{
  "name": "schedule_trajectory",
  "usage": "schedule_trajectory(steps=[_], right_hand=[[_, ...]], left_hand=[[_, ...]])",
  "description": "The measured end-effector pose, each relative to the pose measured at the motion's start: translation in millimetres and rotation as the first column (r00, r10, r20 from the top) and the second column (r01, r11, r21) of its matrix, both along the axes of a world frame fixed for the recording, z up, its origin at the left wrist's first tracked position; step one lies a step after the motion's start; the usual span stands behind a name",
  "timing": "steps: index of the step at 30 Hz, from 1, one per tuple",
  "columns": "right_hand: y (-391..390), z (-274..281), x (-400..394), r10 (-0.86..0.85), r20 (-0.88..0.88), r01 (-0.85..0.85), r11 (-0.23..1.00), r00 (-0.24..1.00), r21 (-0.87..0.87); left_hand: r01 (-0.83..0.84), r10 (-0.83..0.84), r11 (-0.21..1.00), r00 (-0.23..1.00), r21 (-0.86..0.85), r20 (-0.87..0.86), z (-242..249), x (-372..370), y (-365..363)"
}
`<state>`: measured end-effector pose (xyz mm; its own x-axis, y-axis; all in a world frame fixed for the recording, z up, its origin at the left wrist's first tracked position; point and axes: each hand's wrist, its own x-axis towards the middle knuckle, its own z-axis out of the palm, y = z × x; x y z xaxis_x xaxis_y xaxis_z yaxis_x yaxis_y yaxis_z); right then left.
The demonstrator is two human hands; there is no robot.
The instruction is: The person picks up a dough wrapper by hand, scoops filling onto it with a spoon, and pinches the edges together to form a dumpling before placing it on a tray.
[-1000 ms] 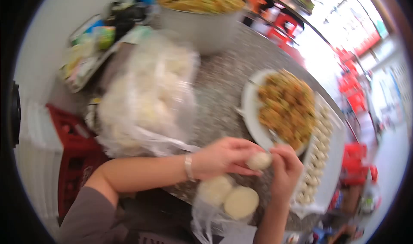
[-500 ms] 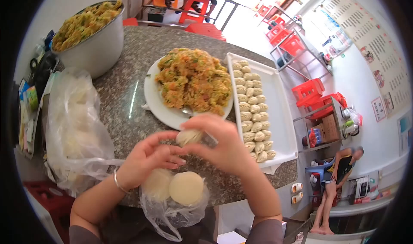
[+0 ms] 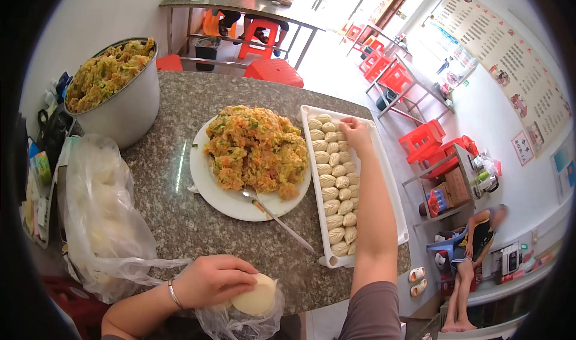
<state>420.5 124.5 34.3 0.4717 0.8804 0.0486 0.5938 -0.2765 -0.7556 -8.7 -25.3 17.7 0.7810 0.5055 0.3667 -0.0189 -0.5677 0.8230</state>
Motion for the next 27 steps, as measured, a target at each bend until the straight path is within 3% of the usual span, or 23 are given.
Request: schedule_trajectory(steps=[3,5,6,8,10,12,14,16,18,20,24,27], right_hand=[[1.8,0.6,-8.3,-0.004,0.024,0.004,1.000,1.000,-0.011],[-2.3,5.3,-12.9,-0.036,0.011,0.036,0.999,0.999,-0.019],[-4.8,6.5,-12.7,-0.013,0.032,0.014,0.999,0.999,-0.033],[-9.6,8.1,-12.6,0.009,0.052,-0.007,0.999,0.999,-0.048],[-19.3,8.6,-23.3,0.055,0.136,-0.091,0.957,0.989,0.276],[-42.8,23.0,-47.5,0.139,0.125,-0.174,0.927,0.982,0.333],[-81.1,41.8,-99.8,0.265,0.025,-0.262,0.928,0.964,0.265],[-127.6,52.0,-145.1,0.420,0.165,-0.415,0.907,0.892,-0.064],[-162.1,53.1,-190.3,0.605,0.359,-0.552,0.796,0.711,-0.249],[-177.6,37.0,-213.8,0.588,0.461,-0.566,0.799,0.665,-0.203],[-179.3,10.2,-207.4,0.561,0.449,-0.565,0.813,0.695,-0.141],[-184.4,31.3,-211.4,0.491,0.471,-0.511,0.854,0.733,-0.095]], left_hand=[[0.081,-0.077,0.995,0.994,-0.050,0.079,-1.3,-1.4,1.1],[0.171,-0.147,0.905,0.985,-0.390,0.089,4.3,-5.1,-1.4],[0.172,-0.148,0.905,0.985,-0.388,0.090,6.0,-7.4,-2.8],[0.068,0.046,0.644,0.991,-0.762,0.127,6.3,-13.7,-4.7],[0.083,0.088,0.626,0.980,-0.775,0.177,4.9,-13.8,0.7],[0.082,0.322,0.303,0.929,-0.949,0.183,11.0,-9.2,4.2],[0.091,0.381,0.197,0.910,-0.976,0.161,8.9,-7.3,9.1],[0.251,0.427,0.053,0.869,-0.967,0.249,2.4,-7.6,13.1],[0.228,0.447,0.054,0.865,-0.972,0.227,0.4,-6.1,13.1],[0.172,0.427,0.098,0.882,-0.980,0.198,2.7,-4.6,13.2],[0.224,0.390,0.110,0.886,-0.968,0.249,0.4,-5.0,15.1],[0.242,0.402,0.084,0.880,-0.967,0.255,-4.5,-5.8,16.5]])
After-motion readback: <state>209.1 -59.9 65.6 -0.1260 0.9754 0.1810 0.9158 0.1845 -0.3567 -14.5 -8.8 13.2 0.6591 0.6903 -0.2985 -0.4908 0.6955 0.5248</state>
